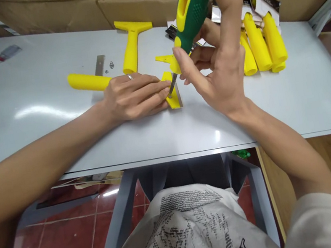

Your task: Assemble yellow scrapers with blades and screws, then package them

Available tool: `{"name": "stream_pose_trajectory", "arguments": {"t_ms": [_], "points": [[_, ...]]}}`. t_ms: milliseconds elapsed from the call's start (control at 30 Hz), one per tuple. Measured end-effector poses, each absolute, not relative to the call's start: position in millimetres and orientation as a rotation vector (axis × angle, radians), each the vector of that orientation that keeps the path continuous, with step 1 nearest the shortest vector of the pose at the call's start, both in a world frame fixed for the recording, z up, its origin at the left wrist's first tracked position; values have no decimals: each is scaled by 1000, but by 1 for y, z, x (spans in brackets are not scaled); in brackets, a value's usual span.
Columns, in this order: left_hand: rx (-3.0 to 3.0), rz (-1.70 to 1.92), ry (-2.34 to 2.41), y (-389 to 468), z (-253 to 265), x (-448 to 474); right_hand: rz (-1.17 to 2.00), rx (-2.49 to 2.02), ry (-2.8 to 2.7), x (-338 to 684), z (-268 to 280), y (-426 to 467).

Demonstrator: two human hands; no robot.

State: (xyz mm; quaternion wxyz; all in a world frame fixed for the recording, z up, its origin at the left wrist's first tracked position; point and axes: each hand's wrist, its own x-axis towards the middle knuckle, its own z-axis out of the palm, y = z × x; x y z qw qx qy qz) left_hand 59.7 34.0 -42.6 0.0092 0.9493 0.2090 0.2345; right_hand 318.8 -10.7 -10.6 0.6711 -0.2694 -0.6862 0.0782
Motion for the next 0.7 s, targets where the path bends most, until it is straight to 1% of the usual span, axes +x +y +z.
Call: {"name": "stream_pose_trajectory", "arguments": {"t_ms": [133, 233, 300, 400, 433, 533, 600, 700], "points": [[2919, 760, 666, 35, -42, 59, 378, -720, -1510, 316, -7, -11], [3010, 680, 671, 33, -36, 60, 411, -709, -1425, 317, 1, -17], [3040, 649, 687, 33, -35, 61, 572, -865, -1587, 321, 5, -23], [2900, 748, 776, 33, -40, 63, 760, -1021, -1760, 325, 7, -27], [2839, 781, 806, 34, -43, 63, 731, -1010, -1716, 325, 6, -25], [2763, 803, 822, 34, -48, 64, 423, -834, -1536, 320, 2, -7], [2802, 790, 786, 34, -46, 63, 244, -718, -1587, 316, 4, 8], [2933, 720, 729, 31, -36, 62, 254, -683, -1787, 310, 20, 25]]}}
